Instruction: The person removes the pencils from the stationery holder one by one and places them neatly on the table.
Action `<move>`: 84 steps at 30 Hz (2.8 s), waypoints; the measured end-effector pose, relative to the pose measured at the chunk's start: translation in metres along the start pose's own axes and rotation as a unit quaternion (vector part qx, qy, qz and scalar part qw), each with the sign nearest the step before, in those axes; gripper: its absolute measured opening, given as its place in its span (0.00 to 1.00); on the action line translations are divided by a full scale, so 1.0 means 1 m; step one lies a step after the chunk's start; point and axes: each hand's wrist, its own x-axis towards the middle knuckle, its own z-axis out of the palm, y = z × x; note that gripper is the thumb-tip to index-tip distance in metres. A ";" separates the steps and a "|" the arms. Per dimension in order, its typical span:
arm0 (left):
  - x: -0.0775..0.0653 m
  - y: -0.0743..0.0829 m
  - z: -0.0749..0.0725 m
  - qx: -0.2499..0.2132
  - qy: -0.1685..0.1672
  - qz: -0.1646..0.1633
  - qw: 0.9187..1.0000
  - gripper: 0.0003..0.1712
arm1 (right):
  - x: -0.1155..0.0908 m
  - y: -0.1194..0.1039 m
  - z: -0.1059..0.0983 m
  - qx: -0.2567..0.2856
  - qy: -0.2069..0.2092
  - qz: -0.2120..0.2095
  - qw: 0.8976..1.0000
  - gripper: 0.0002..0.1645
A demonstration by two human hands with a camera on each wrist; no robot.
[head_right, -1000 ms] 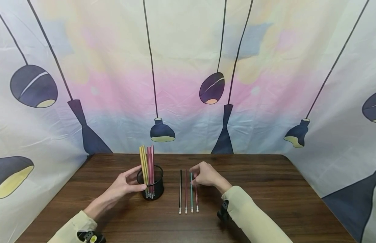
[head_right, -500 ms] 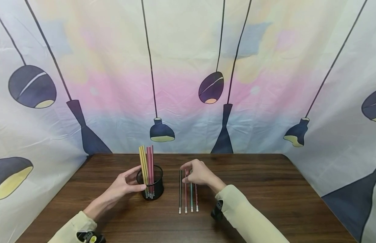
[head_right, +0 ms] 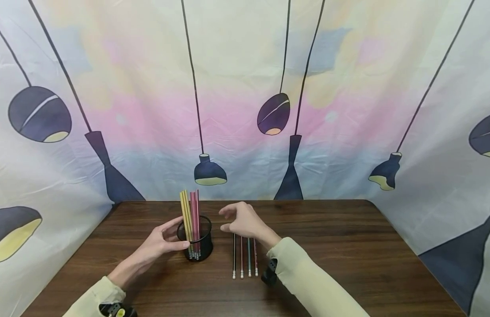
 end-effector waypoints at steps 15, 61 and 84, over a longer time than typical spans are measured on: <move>0.001 -0.001 -0.001 -0.004 0.002 -0.009 1.000 0.52 | 0.021 -0.025 0.015 -0.008 0.012 -0.022 1.000 0.22; 0.000 -0.002 -0.002 -0.006 0.001 -0.002 1.000 0.52 | 0.046 -0.030 0.052 -0.001 0.046 -0.019 0.999 0.24; 0.000 -0.002 -0.002 -0.002 -0.002 0.000 1.000 0.53 | 0.047 -0.026 0.060 -0.011 0.073 -0.016 0.997 0.20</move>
